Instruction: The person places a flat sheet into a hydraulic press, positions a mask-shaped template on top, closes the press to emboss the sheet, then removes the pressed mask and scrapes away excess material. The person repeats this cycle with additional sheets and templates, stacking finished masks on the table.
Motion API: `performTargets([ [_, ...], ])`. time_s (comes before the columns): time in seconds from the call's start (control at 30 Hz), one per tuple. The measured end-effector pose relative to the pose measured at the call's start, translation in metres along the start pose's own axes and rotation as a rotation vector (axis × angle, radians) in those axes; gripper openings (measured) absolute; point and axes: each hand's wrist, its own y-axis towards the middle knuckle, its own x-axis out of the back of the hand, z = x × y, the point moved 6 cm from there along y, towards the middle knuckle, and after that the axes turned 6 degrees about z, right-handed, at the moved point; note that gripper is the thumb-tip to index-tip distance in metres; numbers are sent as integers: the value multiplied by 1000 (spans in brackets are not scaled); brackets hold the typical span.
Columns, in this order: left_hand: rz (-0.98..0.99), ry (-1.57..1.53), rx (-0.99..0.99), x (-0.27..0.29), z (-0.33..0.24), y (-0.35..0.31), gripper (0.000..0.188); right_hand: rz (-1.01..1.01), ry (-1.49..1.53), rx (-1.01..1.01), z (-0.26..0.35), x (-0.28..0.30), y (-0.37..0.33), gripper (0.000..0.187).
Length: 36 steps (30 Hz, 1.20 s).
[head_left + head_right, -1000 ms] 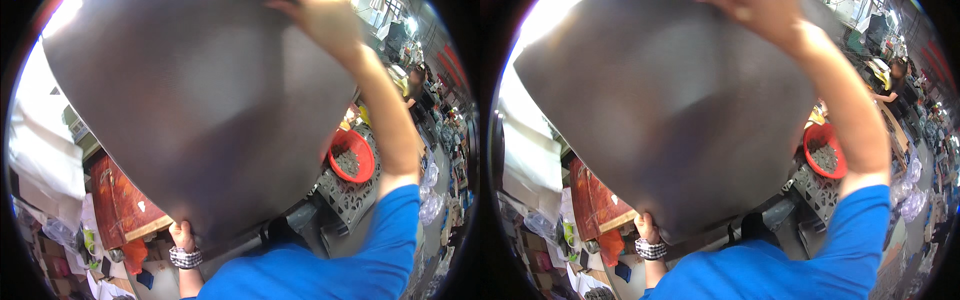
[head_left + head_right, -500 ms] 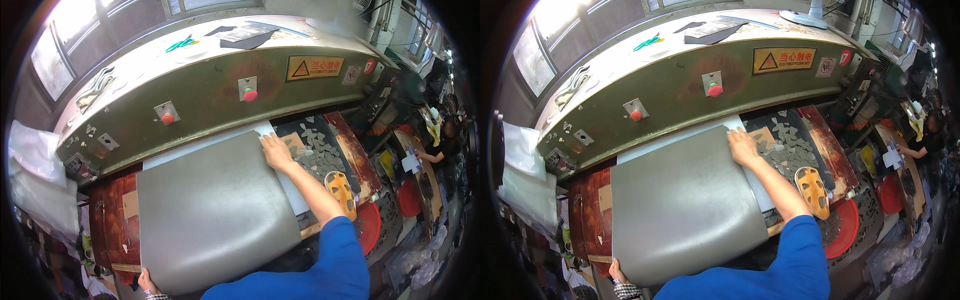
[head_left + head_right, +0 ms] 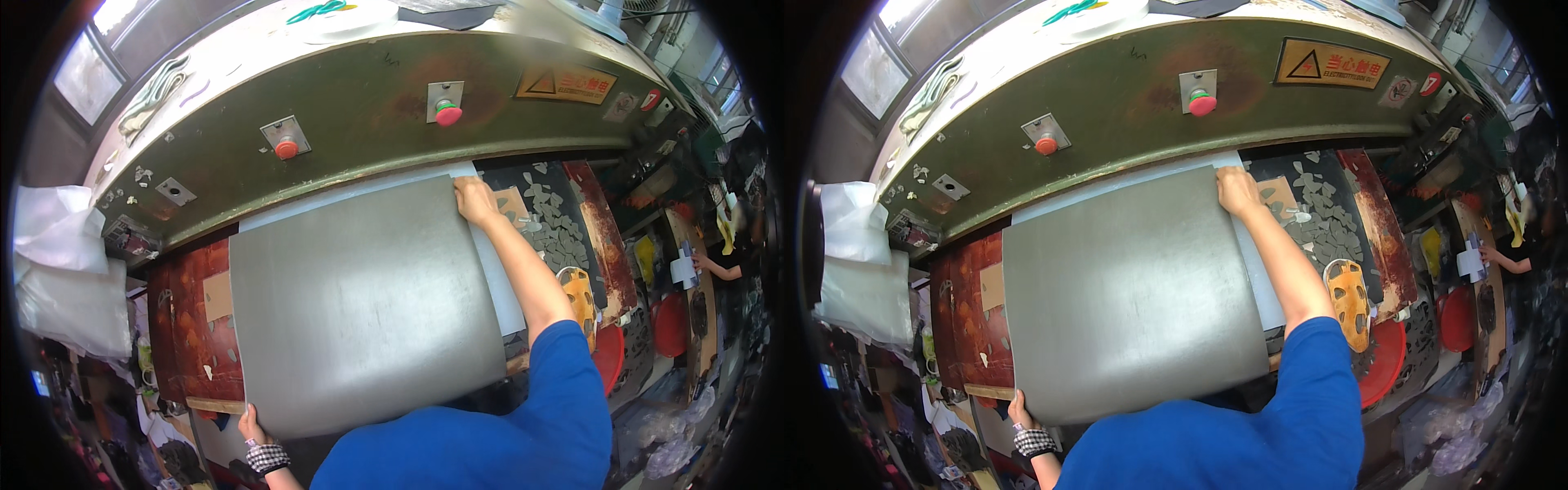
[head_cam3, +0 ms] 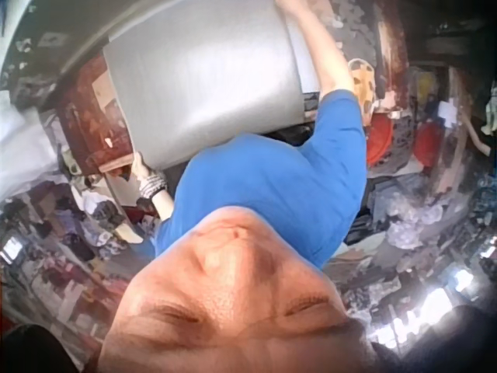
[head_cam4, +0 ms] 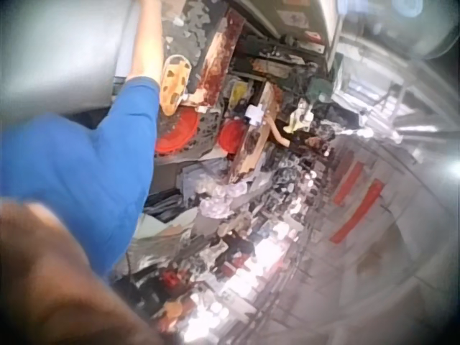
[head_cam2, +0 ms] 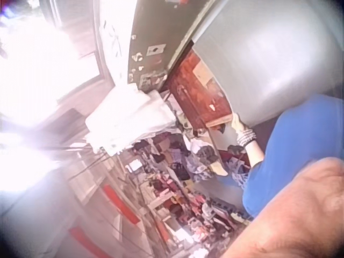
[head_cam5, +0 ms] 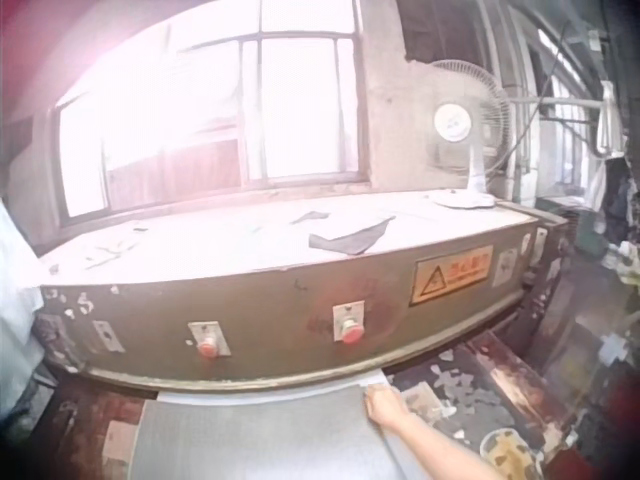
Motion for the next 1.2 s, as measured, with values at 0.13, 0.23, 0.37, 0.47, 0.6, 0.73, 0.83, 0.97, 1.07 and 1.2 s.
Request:
performTargets([
  [0.13,9,-50,-22,-3,3,4,30,-71,-62,-183,-2,0,20,18],
  [0.23,-7,-31,6,-2,2,2,30,-58,26,-306,-10,-4,22,13],
  [0.37,71,-48,-51,-11,-8,-2,33,-54,130,-434,-37,10,0,10],
  [0.47,20,-27,-18,-13,-11,-2,36,-302,-66,-636,-61,61,-65,9],
  [0.6,78,-68,1,-17,-9,5,38,-500,127,-694,-37,97,-202,18],
  [0.73,149,-26,9,-16,-8,22,38,-308,127,-388,29,79,-244,15],
  [0.83,136,78,20,-21,-17,39,44,-335,129,-278,34,74,-197,31],
  [0.97,101,60,-57,-45,-45,58,35,-209,135,-333,29,51,-128,44],
  [1.07,78,51,-121,-55,-63,57,31,-461,154,-288,40,63,-140,39],
  [1.2,35,24,-134,-52,-59,43,30,-452,158,-651,53,72,-236,21],
])
